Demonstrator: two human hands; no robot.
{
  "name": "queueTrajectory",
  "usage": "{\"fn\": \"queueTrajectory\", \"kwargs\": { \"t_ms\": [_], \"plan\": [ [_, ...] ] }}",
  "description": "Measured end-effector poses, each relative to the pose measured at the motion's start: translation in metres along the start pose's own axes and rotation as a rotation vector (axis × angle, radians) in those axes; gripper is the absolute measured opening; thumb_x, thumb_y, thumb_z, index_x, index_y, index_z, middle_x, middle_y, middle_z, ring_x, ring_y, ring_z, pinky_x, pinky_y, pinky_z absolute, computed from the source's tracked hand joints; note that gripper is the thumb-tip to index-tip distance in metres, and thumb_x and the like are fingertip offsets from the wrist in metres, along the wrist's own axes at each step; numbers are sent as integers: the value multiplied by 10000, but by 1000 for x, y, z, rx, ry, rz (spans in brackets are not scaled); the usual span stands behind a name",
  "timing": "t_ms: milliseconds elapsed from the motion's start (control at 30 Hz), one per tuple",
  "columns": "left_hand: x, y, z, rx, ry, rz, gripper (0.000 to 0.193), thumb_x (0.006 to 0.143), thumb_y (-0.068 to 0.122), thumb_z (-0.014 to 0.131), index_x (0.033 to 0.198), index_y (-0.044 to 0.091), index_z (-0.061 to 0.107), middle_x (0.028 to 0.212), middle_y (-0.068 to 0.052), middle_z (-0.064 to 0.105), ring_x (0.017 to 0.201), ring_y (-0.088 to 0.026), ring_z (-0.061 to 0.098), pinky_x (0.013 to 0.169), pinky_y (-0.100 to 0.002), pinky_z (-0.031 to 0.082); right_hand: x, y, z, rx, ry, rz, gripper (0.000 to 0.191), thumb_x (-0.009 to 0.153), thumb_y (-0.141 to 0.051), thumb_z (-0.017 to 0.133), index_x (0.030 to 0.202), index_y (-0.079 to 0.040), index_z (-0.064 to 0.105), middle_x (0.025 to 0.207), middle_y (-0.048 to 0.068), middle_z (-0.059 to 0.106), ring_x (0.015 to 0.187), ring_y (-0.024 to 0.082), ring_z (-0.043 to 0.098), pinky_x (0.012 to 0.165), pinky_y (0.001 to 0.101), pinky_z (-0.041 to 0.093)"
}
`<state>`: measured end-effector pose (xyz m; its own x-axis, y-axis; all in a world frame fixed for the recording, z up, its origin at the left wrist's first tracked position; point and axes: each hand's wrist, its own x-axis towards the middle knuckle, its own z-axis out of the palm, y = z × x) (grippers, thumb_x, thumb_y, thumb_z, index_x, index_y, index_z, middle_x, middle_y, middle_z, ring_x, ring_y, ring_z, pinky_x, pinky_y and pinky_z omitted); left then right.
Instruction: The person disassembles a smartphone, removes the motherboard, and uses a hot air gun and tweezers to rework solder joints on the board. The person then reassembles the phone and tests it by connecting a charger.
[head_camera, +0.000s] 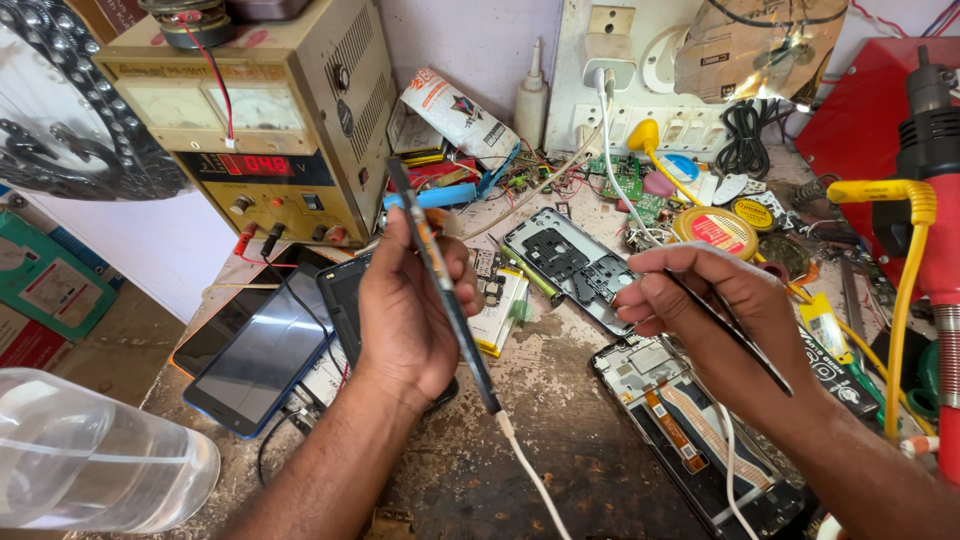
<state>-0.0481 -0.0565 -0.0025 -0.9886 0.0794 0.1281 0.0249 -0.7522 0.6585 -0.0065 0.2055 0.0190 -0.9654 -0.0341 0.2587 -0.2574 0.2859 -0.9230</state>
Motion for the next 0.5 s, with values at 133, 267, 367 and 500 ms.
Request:
{"fn": "queueTrajectory", "kwargs": {
  "t_ms": [133, 267, 367, 500],
  "plan": [
    [0, 0, -3, -37, -40, 0, 403, 1018, 526, 487, 991, 128, 547, 706, -12, 483, 636, -169, 518, 581, -326, 439, 1, 4, -4, 73, -22, 59, 464, 1004, -357, 556, 1348, -49, 605, 994, 124, 781, 892, 185, 761, 790, 339, 626],
    [-1, -5, 0, -11, 14, -15, 408, 987, 529, 433, 955, 133, 527, 679, -22, 455, 648, -204, 529, 596, -351, 465, 2, 11, -11, 94, -95, -10, 644, 1059, -570, 404, 1475, -107, 568, 982, 97, 722, 913, 191, 739, 840, 379, 627],
    [2, -1, -2, -34, 6, 10, 409, 988, 534, 425, 949, 137, 516, 681, -23, 435, 650, -208, 509, 588, -353, 447, -2, 16, -11, 12, -98, -35, 731, 1002, -643, 320, 1329, -87, 664, 970, 69, 633, 895, 176, 669, 854, 385, 613],
    [7, 11, -13, -124, -37, 55, 390, 998, 530, 442, 968, 145, 505, 710, -21, 425, 669, -200, 490, 610, -343, 434, -5, 13, -4, -27, -145, -308, 660, 1092, -613, 337, 875, -71, 644, 1088, 54, 647, 1017, 152, 617, 927, 331, 510]
  ]
}}
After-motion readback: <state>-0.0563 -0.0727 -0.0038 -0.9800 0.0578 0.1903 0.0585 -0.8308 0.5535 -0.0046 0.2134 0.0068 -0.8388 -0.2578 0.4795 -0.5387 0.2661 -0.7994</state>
